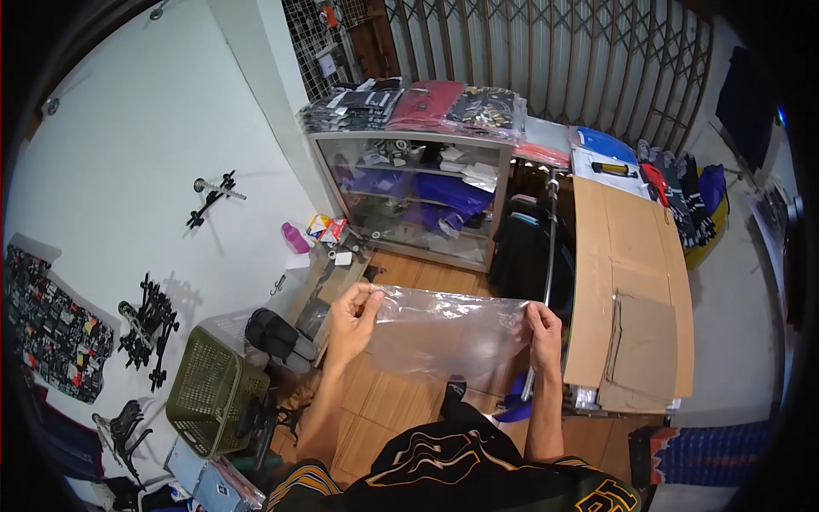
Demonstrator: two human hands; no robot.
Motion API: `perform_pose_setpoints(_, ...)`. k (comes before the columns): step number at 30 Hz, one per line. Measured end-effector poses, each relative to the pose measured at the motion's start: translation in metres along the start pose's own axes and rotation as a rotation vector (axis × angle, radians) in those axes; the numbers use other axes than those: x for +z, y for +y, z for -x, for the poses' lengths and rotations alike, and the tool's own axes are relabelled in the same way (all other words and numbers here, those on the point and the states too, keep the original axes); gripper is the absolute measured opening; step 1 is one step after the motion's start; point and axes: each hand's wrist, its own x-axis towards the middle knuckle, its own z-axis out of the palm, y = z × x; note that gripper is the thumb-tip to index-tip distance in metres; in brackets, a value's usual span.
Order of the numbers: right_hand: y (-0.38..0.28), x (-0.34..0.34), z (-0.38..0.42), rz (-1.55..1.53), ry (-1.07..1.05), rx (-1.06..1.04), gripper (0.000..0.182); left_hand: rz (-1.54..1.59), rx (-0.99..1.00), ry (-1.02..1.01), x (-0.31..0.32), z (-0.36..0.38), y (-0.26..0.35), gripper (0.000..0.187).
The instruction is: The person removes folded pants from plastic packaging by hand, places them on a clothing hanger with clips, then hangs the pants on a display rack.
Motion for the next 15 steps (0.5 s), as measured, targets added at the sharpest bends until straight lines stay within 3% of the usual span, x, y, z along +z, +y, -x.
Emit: perform_pose_setpoints(15,-0.002,-0.037,-0.159,0.127,0.156,-0.038,0.026,-0.015,0.026,-0.071,0.072,-0.166,-0.104,0.017)
